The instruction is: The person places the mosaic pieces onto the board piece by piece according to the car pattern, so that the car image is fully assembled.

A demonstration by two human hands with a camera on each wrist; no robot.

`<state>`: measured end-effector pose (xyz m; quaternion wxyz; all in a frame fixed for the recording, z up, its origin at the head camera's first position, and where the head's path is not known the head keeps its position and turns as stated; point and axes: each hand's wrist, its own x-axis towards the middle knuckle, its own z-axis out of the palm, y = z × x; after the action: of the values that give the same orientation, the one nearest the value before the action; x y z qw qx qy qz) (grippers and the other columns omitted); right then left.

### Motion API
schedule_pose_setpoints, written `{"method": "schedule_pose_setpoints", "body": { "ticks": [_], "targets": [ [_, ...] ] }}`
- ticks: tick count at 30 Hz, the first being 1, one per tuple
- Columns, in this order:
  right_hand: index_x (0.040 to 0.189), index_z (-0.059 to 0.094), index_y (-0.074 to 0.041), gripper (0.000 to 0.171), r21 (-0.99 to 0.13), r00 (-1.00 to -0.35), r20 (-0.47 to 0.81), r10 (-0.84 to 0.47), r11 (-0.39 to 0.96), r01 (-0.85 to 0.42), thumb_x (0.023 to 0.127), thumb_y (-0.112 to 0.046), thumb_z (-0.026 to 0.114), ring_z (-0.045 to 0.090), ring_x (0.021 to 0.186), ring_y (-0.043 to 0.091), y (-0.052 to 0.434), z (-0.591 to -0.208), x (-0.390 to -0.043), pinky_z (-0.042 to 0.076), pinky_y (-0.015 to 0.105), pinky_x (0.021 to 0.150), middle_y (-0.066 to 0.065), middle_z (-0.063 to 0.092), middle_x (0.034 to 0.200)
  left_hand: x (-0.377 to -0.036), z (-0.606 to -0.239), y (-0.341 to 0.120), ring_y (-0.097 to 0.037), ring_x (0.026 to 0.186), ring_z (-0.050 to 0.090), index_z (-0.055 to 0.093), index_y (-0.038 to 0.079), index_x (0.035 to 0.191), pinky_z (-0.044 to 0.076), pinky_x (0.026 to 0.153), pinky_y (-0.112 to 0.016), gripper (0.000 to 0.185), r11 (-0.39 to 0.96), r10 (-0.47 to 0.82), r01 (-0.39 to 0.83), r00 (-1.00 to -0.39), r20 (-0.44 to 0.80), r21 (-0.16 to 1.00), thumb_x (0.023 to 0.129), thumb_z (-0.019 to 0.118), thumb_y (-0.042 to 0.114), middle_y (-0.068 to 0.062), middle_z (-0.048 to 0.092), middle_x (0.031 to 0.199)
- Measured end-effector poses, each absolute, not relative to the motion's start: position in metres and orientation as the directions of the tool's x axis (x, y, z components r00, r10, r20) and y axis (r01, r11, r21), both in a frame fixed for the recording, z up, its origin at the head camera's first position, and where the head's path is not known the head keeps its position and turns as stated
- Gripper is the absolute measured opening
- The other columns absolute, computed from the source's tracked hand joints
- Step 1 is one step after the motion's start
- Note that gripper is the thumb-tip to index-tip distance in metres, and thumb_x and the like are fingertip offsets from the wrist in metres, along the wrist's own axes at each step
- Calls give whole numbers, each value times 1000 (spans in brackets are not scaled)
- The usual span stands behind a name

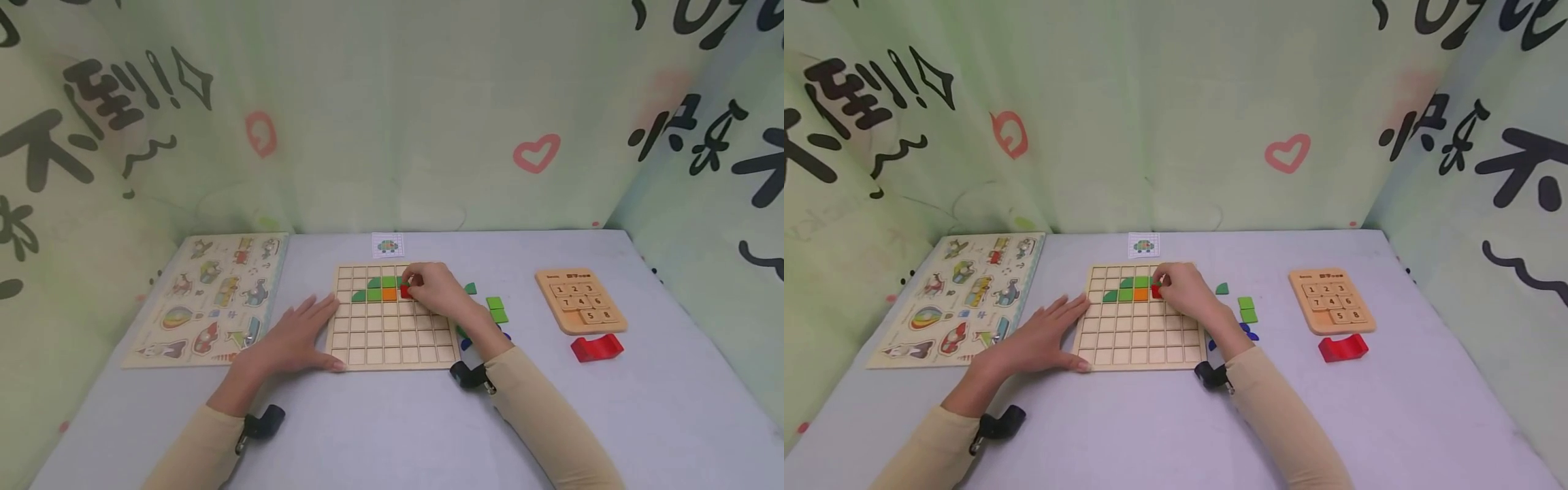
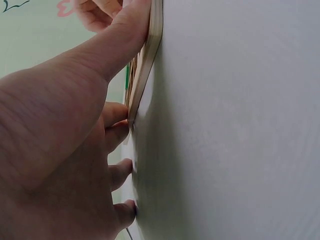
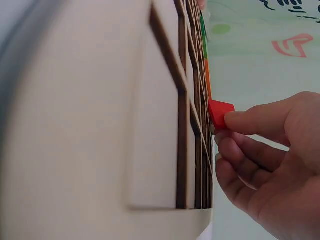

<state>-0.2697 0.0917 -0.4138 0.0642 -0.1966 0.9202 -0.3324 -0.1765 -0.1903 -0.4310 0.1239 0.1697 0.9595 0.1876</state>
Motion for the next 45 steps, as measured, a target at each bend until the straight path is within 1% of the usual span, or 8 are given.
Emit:
{"method": "schedule_pose_setpoints", "body": {
  "ticks": [11, 22, 25, 29, 32, 36, 40, 45],
  "targets": [
    [95, 79, -5, 16, -486, -891, 64, -450, 766, -422, 90, 0, 65, 63, 83, 19, 89, -413, -265, 56, 33, 76, 10, 76, 97, -176, -429, -189, -37, 156, 10, 22, 13, 159, 13, 123, -64, 122, 874, 369, 274, -912, -180, 402, 67, 77, 70, -3, 18, 168],
    [103, 77, -2, 17, -449, -886, -10, -464, 793, -411, 92, 0, 64, 58, 84, 19, 83, -406, -256, 54, 32, 78, 11, 73, 102, -176, -431, -190, -37, 156, 10, 21, 14, 160, 14, 123, -64, 123, 877, 364, 271, -914, -180, 398, 66, 77, 72, -2, 18, 168],
    [103, 78, -2, 18, -409, -871, -30, -490, 802, -436, 92, -1, 64, 61, 90, 18, 83, -405, -253, 55, 31, 81, 10, 73, 104, -176, -431, -190, -36, 156, 10, 21, 15, 160, 13, 123, -64, 123, 877, 363, 270, -914, -181, 397, 66, 76, 72, -1, 18, 168],
    [103, 78, -2, 19, -425, -855, -49, -516, 785, -450, 92, -1, 64, 65, 97, 20, 88, -399, -250, 58, 33, 85, 11, 73, 106, -176, -432, -190, -37, 156, 10, 21, 14, 160, 14, 123, -64, 123, 877, 366, 274, -914, -177, 394, 66, 76, 72, -2, 17, 168],
    [103, 78, -2, 21, -469, -856, -58, -514, 771, -431, 92, 1, 61, 64, 94, 20, 98, -393, -250, 58, 35, 84, 11, 74, 107, -176, -431, -189, -36, 156, 9, 20, 15, 160, 13, 123, -63, 122, 877, 364, 272, -914, -178, 395, 67, 76, 71, -1, 17, 168],
    [113, 74, -1, 25, -499, -889, -76, -452, 789, -359, 93, 0, 58, 65, 98, 22, 119, -388, -254, 58, 39, 88, 13, 73, 114, -175, -429, -189, -36, 156, 9, 20, 14, 160, 13, 123, -63, 122, 877, 364, 272, -914, -179, 396, 67, 77, 70, -2, 17, 168],
    [119, 71, -2, 30, -483, -918, -114, -379, 829, -282, 93, -2, 56, 63, 104, 26, 140, -386, -260, 56, 42, 92, 14, 70, 118, -175, -429, -189, -37, 156, 9, 20, 14, 160, 13, 123, -63, 122, 878, 367, 275, -913, -179, 393, 68, 77, 70, -2, 17, 168],
    [121, 69, 0, 35, -435, -928, -125, -350, 860, -266, 90, 3, 55, 63, 108, 30, 161, -387, -269, 55, 46, 94, 17, 70, 119, -175, -429, -189, -36, 156, 9, 20, 14, 160, 12, 124, -63, 121, 879, 363, 271, -914, -182, 393, 68, 77, 69, -2, 18, 168]
  ]
}}
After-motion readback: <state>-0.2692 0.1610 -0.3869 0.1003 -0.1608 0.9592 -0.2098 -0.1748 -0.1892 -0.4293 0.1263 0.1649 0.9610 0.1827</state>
